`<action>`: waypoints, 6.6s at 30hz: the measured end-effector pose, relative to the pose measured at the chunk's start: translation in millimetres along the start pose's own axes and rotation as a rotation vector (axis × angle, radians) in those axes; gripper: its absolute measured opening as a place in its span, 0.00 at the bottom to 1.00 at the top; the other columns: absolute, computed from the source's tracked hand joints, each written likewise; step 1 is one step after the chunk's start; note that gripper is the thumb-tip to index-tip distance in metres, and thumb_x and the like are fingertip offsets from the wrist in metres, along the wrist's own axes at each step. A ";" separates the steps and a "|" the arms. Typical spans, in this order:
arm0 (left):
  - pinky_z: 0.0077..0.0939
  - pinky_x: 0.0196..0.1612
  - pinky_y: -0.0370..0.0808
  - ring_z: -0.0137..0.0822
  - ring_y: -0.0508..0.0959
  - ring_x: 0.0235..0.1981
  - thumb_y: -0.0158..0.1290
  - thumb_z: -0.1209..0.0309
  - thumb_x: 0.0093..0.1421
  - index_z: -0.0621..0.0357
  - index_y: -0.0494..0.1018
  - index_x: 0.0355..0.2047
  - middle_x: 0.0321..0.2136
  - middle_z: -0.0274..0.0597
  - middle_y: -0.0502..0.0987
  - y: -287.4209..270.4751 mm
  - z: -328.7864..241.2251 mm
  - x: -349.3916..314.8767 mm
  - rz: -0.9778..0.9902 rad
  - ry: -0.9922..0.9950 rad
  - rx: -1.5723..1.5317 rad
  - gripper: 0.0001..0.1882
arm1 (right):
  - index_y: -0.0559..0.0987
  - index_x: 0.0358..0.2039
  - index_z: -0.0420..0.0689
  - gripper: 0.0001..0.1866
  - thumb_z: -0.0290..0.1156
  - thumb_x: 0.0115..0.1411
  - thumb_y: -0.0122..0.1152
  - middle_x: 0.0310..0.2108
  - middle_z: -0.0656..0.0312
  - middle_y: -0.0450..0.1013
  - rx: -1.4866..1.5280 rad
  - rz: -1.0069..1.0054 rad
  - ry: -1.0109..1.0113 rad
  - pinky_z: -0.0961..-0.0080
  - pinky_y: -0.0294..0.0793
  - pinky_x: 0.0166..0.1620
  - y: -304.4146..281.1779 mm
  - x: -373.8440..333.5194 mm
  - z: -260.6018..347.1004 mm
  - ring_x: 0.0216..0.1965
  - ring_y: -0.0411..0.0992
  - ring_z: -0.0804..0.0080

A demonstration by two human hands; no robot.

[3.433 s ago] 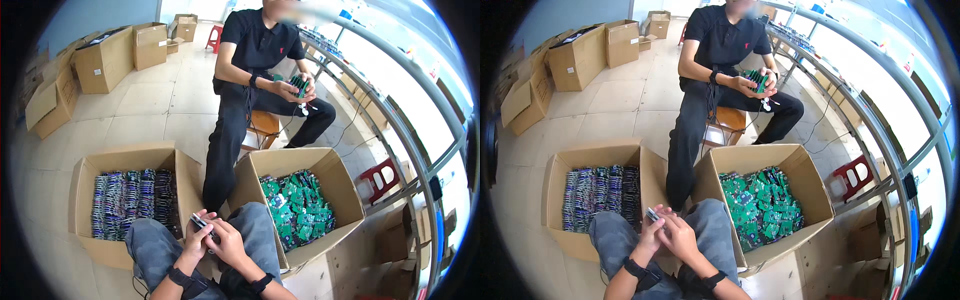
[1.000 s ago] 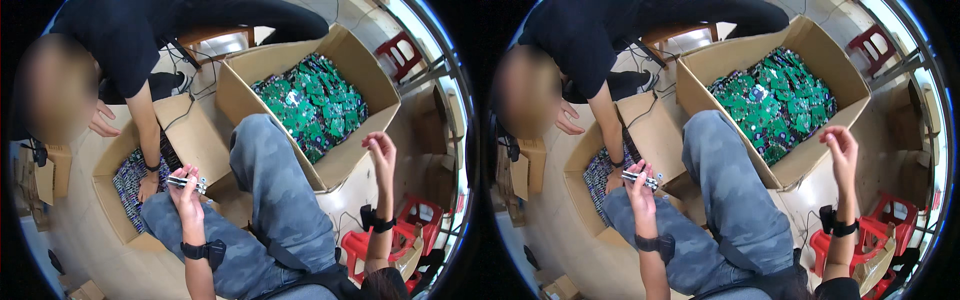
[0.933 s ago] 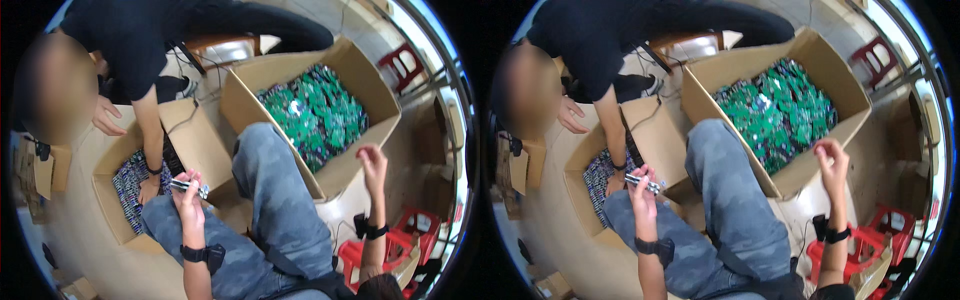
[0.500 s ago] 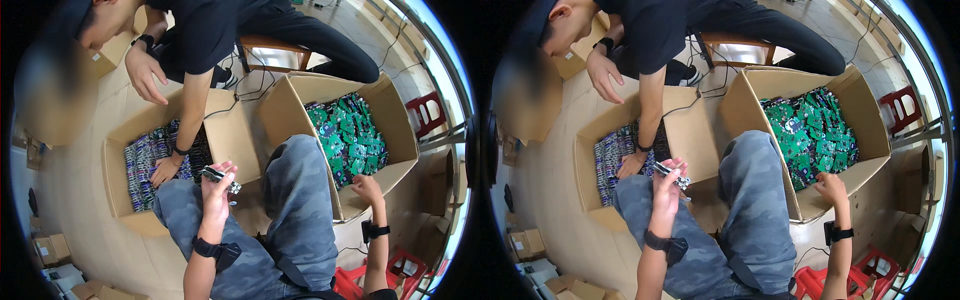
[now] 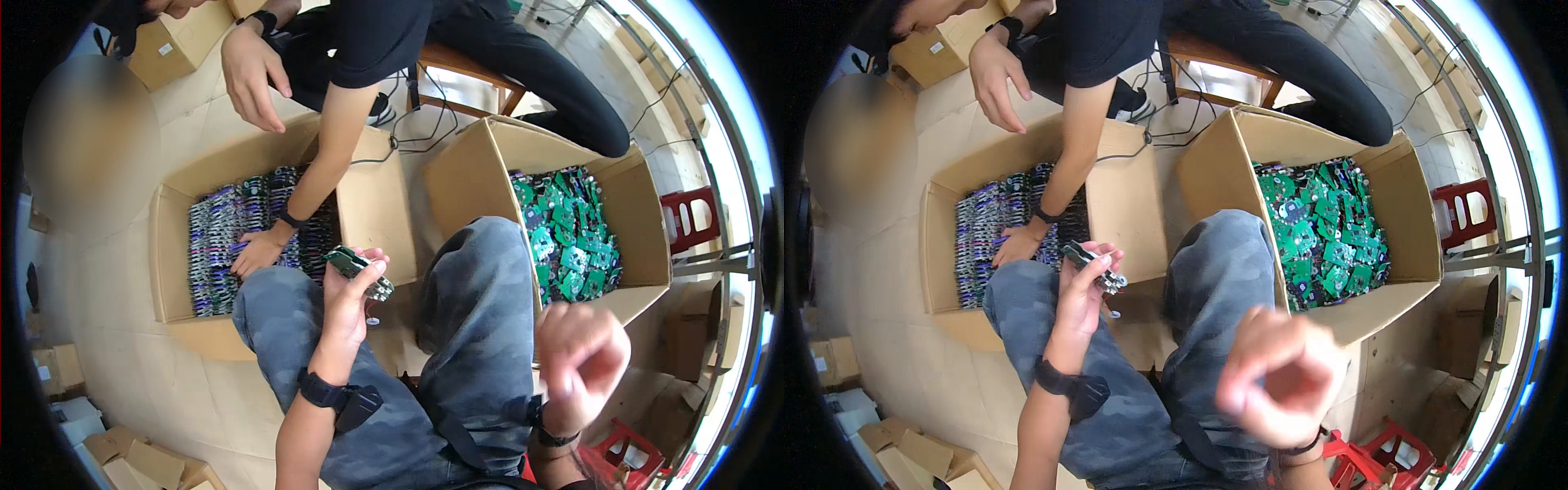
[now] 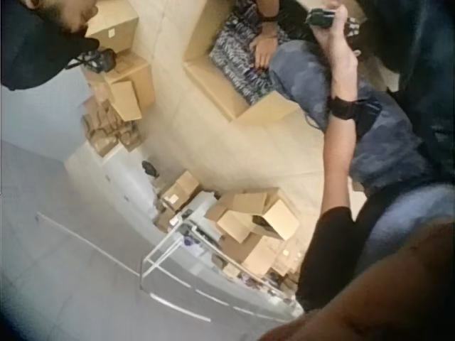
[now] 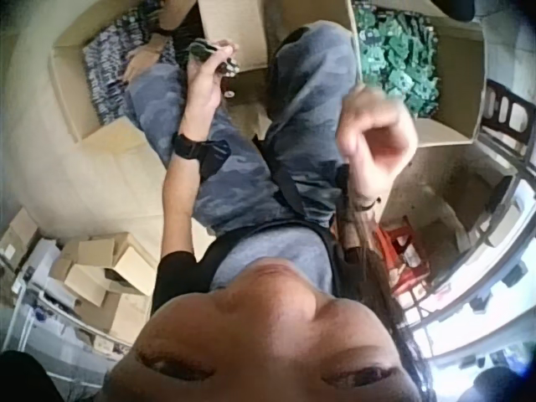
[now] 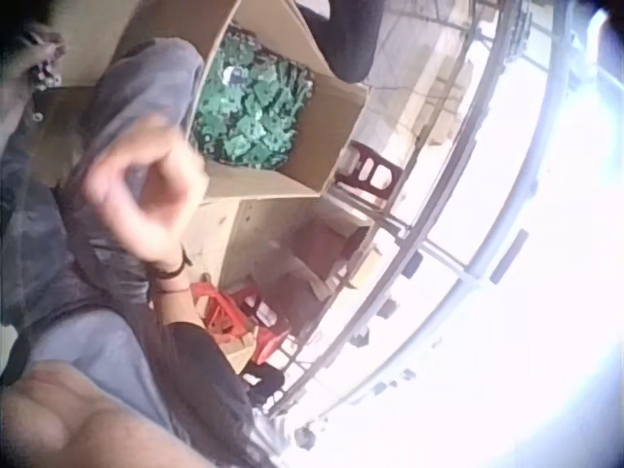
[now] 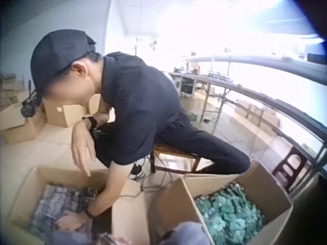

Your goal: Sorting and stacking electronic circuit boards from large shipping boxes.

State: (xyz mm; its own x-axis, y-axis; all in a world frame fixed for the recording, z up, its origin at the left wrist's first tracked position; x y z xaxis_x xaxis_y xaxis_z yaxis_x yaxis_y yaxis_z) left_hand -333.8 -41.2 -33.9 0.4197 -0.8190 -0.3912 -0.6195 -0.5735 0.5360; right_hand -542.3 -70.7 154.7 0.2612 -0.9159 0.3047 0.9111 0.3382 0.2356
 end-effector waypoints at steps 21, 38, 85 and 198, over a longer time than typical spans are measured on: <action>0.23 0.35 0.73 0.33 0.76 0.35 0.56 0.78 0.51 0.53 0.65 0.35 0.31 0.36 0.72 -21.0 -15.9 1.3 -0.169 0.006 -0.047 0.14 | 0.73 0.24 0.40 0.07 0.24 0.47 0.64 0.18 0.62 0.70 0.268 0.403 0.167 0.75 0.59 0.23 94.2 -13.1 22.7 0.18 0.64 0.72; 0.20 0.23 0.73 0.27 0.76 0.28 0.58 0.74 0.49 0.54 0.65 0.34 0.28 0.36 0.74 -20.8 -1.4 2.5 -0.225 -0.002 -0.054 0.15 | 0.69 0.22 0.40 0.08 0.24 0.50 0.60 0.16 0.63 0.66 0.296 0.102 0.133 0.77 0.56 0.25 49.3 -26.1 -25.3 0.18 0.59 0.75; 0.16 0.18 0.69 0.23 0.73 0.18 0.62 0.75 0.43 0.54 0.71 0.27 0.22 0.31 0.73 3.0 -6.2 6.3 -0.135 0.028 -0.191 0.12 | 0.75 0.30 0.36 0.04 0.21 0.51 0.58 0.28 0.65 0.70 -0.597 0.016 0.387 0.86 0.63 0.35 -40.6 -45.9 -64.8 0.31 0.65 0.83; 0.26 0.28 0.73 0.34 0.75 0.37 0.59 0.72 0.48 0.59 0.70 0.32 0.33 0.39 0.73 -27.5 32.2 18.7 -0.242 -0.082 -0.064 0.12 | 0.74 0.40 0.36 0.16 0.25 0.49 0.62 0.35 0.55 0.75 -0.993 0.000 0.229 0.75 0.72 0.42 -158.6 -5.9 -3.8 0.38 0.73 0.69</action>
State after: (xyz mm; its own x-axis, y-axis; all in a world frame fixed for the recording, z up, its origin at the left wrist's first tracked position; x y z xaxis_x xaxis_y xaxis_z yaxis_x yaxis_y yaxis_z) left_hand -330.3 -40.2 -80.1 0.4937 -0.6555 -0.5714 -0.4633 -0.7543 0.4651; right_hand -687.0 -119.7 112.1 0.2214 -0.9704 0.0965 0.7369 0.1017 -0.6684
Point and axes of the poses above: each hand's wrist, its own x-axis towards the middle knuckle, its own y-axis out of the palm, z = x × y, the point moved 5 cm from there along x, towards the middle knuckle
